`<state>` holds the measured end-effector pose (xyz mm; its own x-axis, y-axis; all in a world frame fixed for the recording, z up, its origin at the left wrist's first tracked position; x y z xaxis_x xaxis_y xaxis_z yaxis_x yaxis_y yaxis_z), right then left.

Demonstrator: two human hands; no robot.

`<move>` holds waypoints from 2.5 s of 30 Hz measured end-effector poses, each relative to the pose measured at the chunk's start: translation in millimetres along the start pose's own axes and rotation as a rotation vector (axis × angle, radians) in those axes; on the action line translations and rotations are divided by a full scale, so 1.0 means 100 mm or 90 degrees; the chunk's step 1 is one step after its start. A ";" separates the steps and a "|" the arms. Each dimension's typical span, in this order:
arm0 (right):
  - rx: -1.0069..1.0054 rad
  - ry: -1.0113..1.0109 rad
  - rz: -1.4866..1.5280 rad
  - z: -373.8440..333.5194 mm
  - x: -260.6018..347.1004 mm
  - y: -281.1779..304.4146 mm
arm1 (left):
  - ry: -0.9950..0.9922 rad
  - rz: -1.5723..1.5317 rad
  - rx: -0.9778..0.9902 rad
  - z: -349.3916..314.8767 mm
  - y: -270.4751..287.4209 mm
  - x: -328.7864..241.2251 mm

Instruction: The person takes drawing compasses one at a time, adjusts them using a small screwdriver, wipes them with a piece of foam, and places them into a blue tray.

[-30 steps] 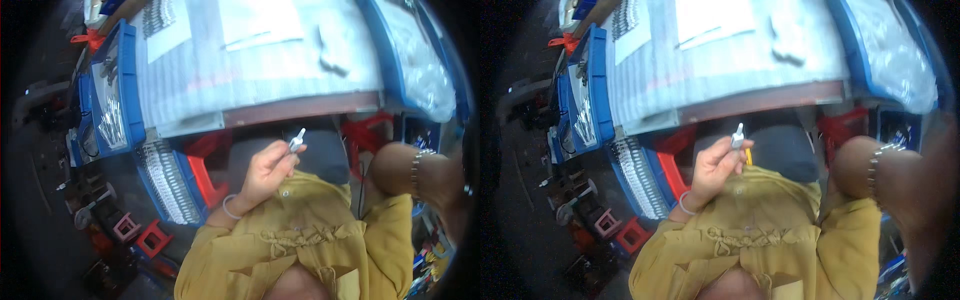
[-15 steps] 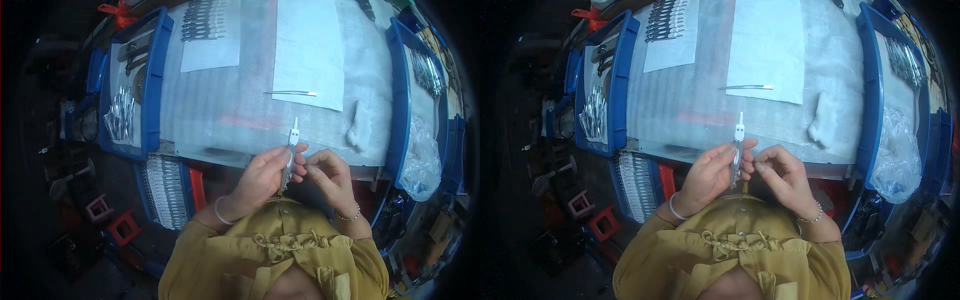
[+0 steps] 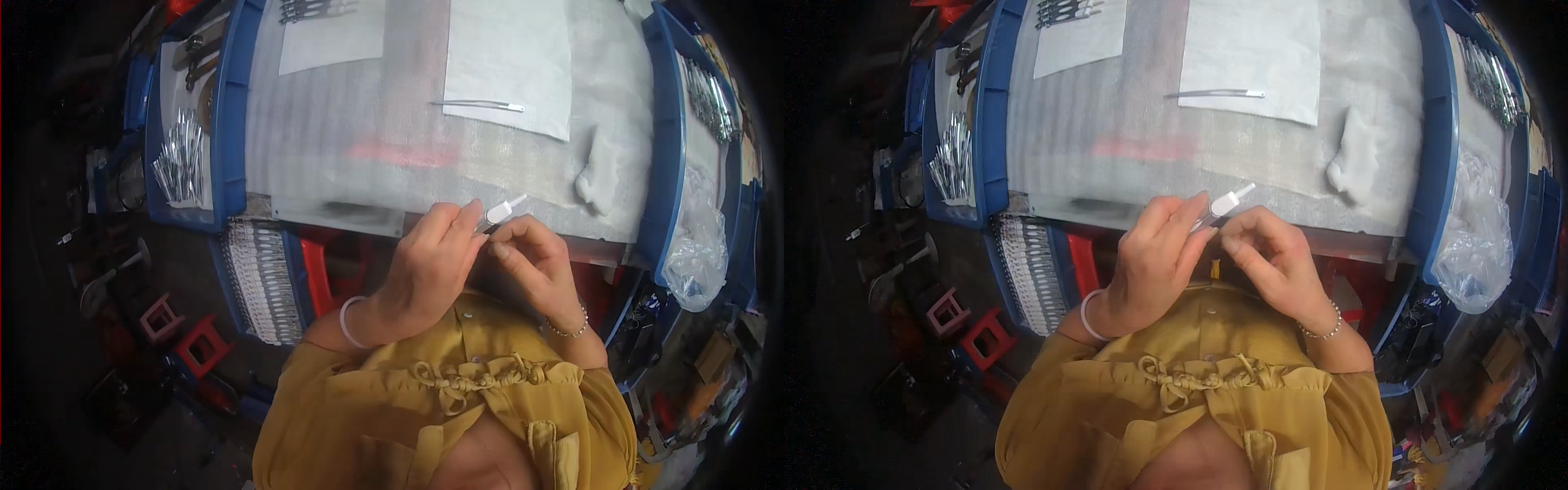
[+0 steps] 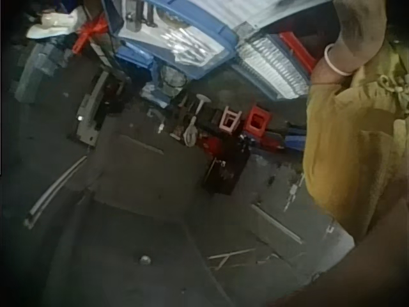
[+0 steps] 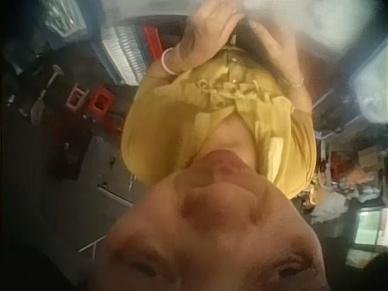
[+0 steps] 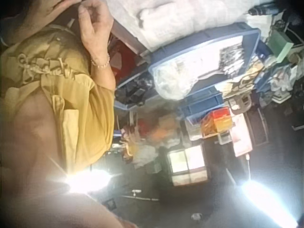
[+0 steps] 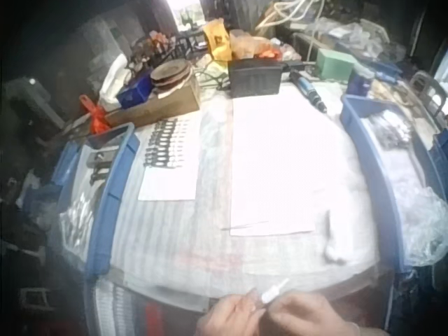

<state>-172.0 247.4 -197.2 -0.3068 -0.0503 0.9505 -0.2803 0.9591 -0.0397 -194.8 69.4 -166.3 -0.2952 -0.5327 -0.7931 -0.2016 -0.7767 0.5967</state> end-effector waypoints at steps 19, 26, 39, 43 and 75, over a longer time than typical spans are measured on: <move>0.046 -0.024 0.049 -0.11 -0.20 -0.13 | 0.036 0.066 0.075 -0.15 0.04 -0.11; 0.060 -0.022 0.032 -0.12 -0.25 -0.21 | 0.040 0.087 0.076 -0.19 0.07 -0.09; 0.100 0.062 0.053 0.04 -0.16 -1.17 | 0.094 -0.318 -0.194 -0.97 0.42 0.36; 0.255 0.036 0.009 0.28 -0.08 -1.71 | 0.170 -0.554 -0.331 -1.47 0.47 0.72; 0.351 0.504 -0.512 1.86 -1.18 -4.00 | 0.450 -0.813 -0.546 -2.74 0.40 1.51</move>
<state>-192.8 -181.6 -350.4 0.7033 -0.2024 0.6814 -0.5346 0.4812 0.6947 8.8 -134.2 -295.8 0.1363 0.6827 -0.7179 0.6340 -0.6170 -0.4663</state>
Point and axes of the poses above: each hand's wrist, its own z-axis towards the middle knuckle, its own y-axis out of the back of the hand, x = y × z, the point moved 1 cm from there along z, towards the middle knuckle, and after that the axes turned 7 degrees about -z, right-handed, at the moved point
